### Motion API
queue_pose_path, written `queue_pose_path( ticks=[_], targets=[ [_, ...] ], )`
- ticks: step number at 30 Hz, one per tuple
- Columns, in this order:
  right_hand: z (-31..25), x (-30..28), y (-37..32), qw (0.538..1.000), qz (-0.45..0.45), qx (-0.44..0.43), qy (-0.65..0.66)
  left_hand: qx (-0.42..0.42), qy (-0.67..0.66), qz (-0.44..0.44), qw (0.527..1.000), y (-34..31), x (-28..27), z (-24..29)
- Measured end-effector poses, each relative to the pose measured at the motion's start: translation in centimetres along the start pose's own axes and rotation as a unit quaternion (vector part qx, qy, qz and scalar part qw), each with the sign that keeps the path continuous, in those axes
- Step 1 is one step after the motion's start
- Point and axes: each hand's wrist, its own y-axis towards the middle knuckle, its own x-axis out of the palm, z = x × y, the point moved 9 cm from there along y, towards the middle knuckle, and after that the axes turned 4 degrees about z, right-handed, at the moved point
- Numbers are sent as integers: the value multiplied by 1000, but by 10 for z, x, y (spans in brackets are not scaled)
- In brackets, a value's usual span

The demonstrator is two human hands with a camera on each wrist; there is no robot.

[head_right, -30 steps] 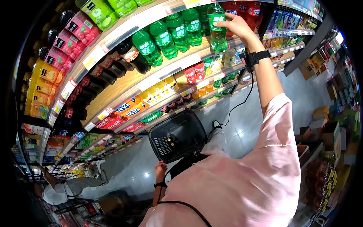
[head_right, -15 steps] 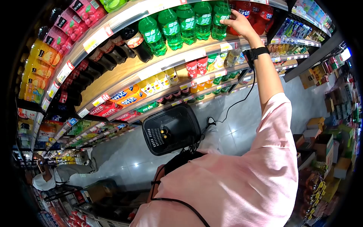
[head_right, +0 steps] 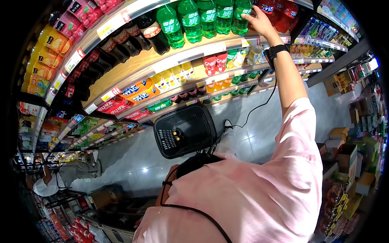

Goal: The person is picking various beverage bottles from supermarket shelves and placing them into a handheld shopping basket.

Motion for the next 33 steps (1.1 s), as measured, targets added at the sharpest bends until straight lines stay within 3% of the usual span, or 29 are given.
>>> queue_pose_path(
  ticks=[2,3,5,8,12,14,15,16,18,20,21,22,23,24,25,26,27,28,30,31,32,33],
  targets=[
    [-1,1,1,999,-2,5,-36,228,94,-21,969,-20,0,37],
    [-2,2,1,999,-1,4,-35,229,94,-19,969,-21,-2,44],
    [3,5,4,1000,9,29,-3,103,209,-26,972,-5,-7,33],
    [3,4,1,1000,27,2,-15,175,141,-20,974,7,-9,26],
    [13,6,-4,999,25,37,7,217,201,-25,955,33,-14,13],
    [15,11,-8,998,34,26,37,282,211,-28,936,32,-12,15],
    [10,11,-13,998,49,20,39,167,213,-14,962,15,-17,22],
    [-4,5,-21,995,82,10,53,244,348,7,905,9,-14,31],
    [-45,-8,-73,955,290,1,60,360,478,61,799,1,-9,31],
    [-50,10,-135,956,285,26,-69,324,448,71,830,-14,-10,29],
    [-56,52,-173,974,210,87,-5,345,423,77,834,-16,-9,23],
    [-34,98,-213,990,77,110,48,367,399,81,837,-15,-8,14],
    [-57,144,-253,989,-127,-11,-80,309,393,62,864,-2,-8,-4],
    [-17,186,-321,944,-310,108,28,252,384,40,887,9,-1,-20],
    [14,204,-395,872,-422,245,38,201,374,33,905,-8,2,-15],
    [29,214,-435,866,-429,254,38,167,152,99,969,-11,-10,-30],
    [66,217,-485,794,-487,326,-160,147,125,95,977,-18,-6,-37],
    [95,210,-532,682,-524,372,-349,124,96,95,983,-22,-5,-39],
    [94,233,-577,835,-354,381,-179,266,141,87,950,-5,4,-55],
    [91,247,-608,808,-367,435,-154,233,116,40,965,14,14,-76],
    [79,286,-648,767,-603,131,-174,202,87,-6,976,28,23,-88],
    [72,286,-651,796,-564,118,-186,314,276,-7,908,15,30,-56]
  ],
)
